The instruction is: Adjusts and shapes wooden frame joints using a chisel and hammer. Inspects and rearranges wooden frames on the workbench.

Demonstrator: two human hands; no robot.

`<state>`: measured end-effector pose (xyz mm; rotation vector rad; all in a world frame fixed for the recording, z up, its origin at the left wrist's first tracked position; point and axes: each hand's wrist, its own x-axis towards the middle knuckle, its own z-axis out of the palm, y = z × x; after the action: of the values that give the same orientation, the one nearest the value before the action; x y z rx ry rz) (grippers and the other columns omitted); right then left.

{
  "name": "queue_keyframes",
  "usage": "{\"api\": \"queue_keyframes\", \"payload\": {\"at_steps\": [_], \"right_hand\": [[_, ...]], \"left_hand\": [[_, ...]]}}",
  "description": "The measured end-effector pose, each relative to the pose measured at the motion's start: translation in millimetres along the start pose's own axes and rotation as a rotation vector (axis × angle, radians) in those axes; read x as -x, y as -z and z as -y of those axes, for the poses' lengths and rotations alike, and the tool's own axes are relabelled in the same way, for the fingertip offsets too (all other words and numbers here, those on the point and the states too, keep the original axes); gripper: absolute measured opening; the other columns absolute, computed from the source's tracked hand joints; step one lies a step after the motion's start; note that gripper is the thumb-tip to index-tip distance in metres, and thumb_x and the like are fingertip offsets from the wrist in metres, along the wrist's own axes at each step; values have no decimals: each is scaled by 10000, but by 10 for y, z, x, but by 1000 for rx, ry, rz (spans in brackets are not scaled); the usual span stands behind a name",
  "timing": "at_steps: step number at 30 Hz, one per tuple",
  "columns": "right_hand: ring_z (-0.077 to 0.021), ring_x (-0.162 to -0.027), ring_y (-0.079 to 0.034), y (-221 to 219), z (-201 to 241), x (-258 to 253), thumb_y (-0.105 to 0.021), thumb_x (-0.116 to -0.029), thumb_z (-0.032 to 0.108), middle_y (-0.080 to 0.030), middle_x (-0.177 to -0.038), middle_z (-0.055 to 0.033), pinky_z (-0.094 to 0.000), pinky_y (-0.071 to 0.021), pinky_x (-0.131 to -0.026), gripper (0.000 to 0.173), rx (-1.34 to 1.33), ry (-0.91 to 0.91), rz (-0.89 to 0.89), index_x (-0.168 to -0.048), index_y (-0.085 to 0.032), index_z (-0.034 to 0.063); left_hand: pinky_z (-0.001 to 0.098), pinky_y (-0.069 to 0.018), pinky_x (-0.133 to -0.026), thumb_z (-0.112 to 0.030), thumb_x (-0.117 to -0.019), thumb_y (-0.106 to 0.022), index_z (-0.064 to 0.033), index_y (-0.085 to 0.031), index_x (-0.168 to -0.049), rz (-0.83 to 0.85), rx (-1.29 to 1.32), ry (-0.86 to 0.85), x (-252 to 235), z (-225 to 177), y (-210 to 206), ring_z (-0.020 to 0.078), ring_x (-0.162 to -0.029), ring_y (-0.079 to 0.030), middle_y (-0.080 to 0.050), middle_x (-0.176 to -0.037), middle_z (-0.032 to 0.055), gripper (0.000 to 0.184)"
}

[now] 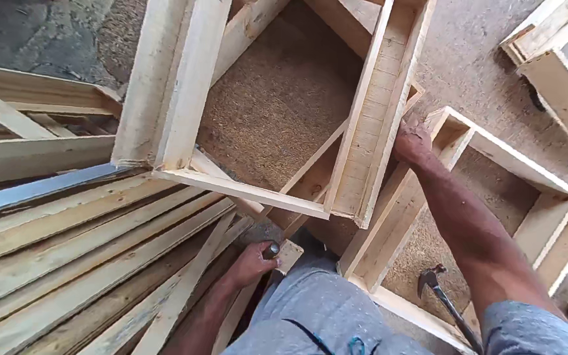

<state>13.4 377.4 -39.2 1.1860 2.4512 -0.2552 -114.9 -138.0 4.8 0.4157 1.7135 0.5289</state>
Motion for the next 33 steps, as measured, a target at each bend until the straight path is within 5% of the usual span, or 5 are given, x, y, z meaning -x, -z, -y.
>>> {"api": "queue_keyframes", "payload": {"at_steps": [6,12,19,24,33], "right_hand": [[-581,-1133,-568,637,-78,970,-832,-741,392,-555,-1281,-365,-761,-462,-829,893,-128,-98,-50,-1491,-447,97],[-104,-1021,-670,493,629,2712,-739,-759,642,-643,-1293,-80,-352,-605,-836,1000,-852,465,66,-1550,-392,137],[-400,-1203,-612,-216,2352,3345,-755,-775,564,-644,-1294,-203,-568,-514,-985,872,-212,910,-35,-1496,-514,138],[-409,-1142,-635,-145,3284,3266,-871,-701,450,-518,-1423,-260,-551,-574,-874,982,-197,918,348,-1559,-423,289],[-183,-1082,-674,168,6308,2529,-896,-702,188,-632,-1296,-115,-401,-594,-916,907,-986,954,1045,-1485,-445,119]], "left_hand": [[308,-609,-833,-235,-835,-783,-66,-710,-1107,-78,306,-77,213,264,-77,68,-859,-706,-741,-952,4,328],[259,-557,-581,-208,-871,-736,-63,-683,-1141,-197,561,-250,438,143,-401,58,-621,-622,-701,-848,-16,312],[244,-508,-456,-521,-879,-770,-104,-652,-1143,-270,1084,-396,719,365,-701,81,-492,-562,-661,-747,2,508],[253,-471,-419,-489,-890,-749,-107,-679,-980,-446,884,-322,1019,778,128,88,-446,-523,-623,-659,-8,399],[253,-528,-437,-603,-833,-779,-105,-695,-971,-687,941,-529,1649,1999,2566,114,-511,-646,-754,-788,53,524]]}}
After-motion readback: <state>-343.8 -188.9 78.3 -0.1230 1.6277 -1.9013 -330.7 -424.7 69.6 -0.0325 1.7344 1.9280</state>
